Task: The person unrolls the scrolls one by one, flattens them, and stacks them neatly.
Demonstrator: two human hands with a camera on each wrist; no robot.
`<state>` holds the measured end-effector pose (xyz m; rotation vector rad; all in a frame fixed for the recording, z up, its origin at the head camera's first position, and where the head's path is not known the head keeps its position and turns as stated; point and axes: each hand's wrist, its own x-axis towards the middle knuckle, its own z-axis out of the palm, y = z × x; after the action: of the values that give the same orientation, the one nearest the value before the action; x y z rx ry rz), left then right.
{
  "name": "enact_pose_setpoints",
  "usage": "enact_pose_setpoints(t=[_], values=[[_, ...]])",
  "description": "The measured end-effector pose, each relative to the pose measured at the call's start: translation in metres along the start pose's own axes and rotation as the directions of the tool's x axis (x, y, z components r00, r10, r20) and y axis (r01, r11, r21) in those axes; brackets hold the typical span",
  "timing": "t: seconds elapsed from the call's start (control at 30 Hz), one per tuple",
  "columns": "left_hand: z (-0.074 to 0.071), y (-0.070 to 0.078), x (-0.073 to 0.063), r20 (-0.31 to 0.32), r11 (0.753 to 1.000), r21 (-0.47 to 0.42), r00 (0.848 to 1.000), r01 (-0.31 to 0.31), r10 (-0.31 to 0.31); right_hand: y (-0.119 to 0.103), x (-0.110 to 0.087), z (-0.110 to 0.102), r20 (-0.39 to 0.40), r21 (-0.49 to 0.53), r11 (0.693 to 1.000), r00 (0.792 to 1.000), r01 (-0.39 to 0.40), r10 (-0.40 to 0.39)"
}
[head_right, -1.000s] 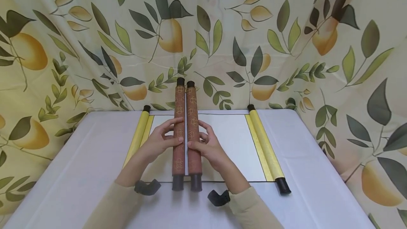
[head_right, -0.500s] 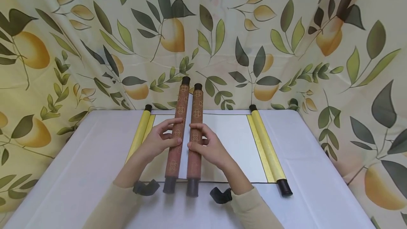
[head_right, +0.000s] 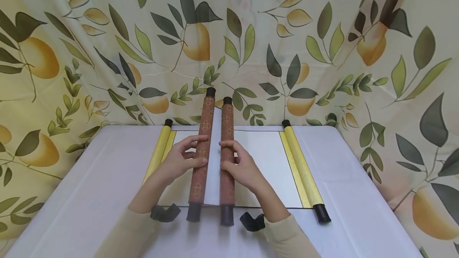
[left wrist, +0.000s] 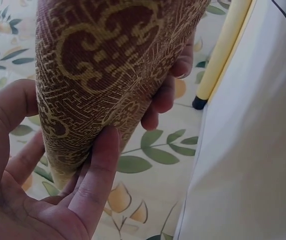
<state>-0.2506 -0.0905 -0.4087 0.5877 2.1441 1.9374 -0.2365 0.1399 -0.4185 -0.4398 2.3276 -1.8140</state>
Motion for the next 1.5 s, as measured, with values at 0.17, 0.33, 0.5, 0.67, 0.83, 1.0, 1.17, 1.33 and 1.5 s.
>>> enact_pose_setpoints(t=[0.17, 0.33, 0.5, 0.67, 0.83, 1.0, 1.17, 1.33, 1.5], values=[[-0.0013, 0.0004, -0.0009, 0.005, 1.0, -0.011, 1.0, 0.002, -0.002, 0.0012, 0.0004, -0.002, -0.003, -0.03, 0.999, 1.0, -0.017, 0.017], [-0.0023, 0.0022, -0.0024, 0.018, 1.0, -0.016, 1.0, -0.01, 0.01, 0.0022, -0.0005, -0.0039, -0.014, -0.023, 1.0, 1.0, -0.014, 0.014], [-0.0022, 0.0051, -0.0047, 0.026, 1.0, -0.023, 1.0, -0.007, 0.007, 0.0016, -0.0023, -0.0042, -0.021, -0.029, 0.999, 0.999, -0.026, 0.025], [-0.0016, 0.0066, -0.0068, 0.027, 0.999, -0.033, 1.0, 0.0, 0.001, 0.001, -0.0045, -0.0054, -0.027, -0.044, 0.999, 1.0, -0.01, 0.009], [-0.0017, 0.0056, -0.0057, 0.028, 0.999, -0.041, 1.0, -0.006, 0.007, 0.0022, -0.004, -0.0064, -0.038, -0.04, 0.999, 0.999, -0.022, 0.02], [-0.0027, 0.005, -0.0052, 0.031, 0.999, -0.042, 0.999, -0.016, 0.017, 0.0028, -0.0033, -0.0063, -0.044, -0.029, 0.999, 0.999, -0.025, 0.024], [-0.0029, 0.0049, -0.0055, 0.031, 0.998, -0.049, 0.999, -0.026, 0.027, 0.003, -0.0038, -0.0067, -0.046, -0.028, 0.999, 0.999, -0.03, 0.029], [-0.003, 0.0071, -0.0062, 0.03, 0.999, -0.042, 0.999, -0.028, 0.03, 0.0032, -0.0033, -0.0087, -0.046, -0.03, 0.999, 0.999, -0.015, 0.014], [-0.0034, 0.0087, -0.0065, 0.027, 0.999, -0.039, 0.999, -0.026, 0.027, 0.0019, -0.0034, -0.0096, -0.052, -0.045, 0.999, 0.998, -0.02, 0.018]])
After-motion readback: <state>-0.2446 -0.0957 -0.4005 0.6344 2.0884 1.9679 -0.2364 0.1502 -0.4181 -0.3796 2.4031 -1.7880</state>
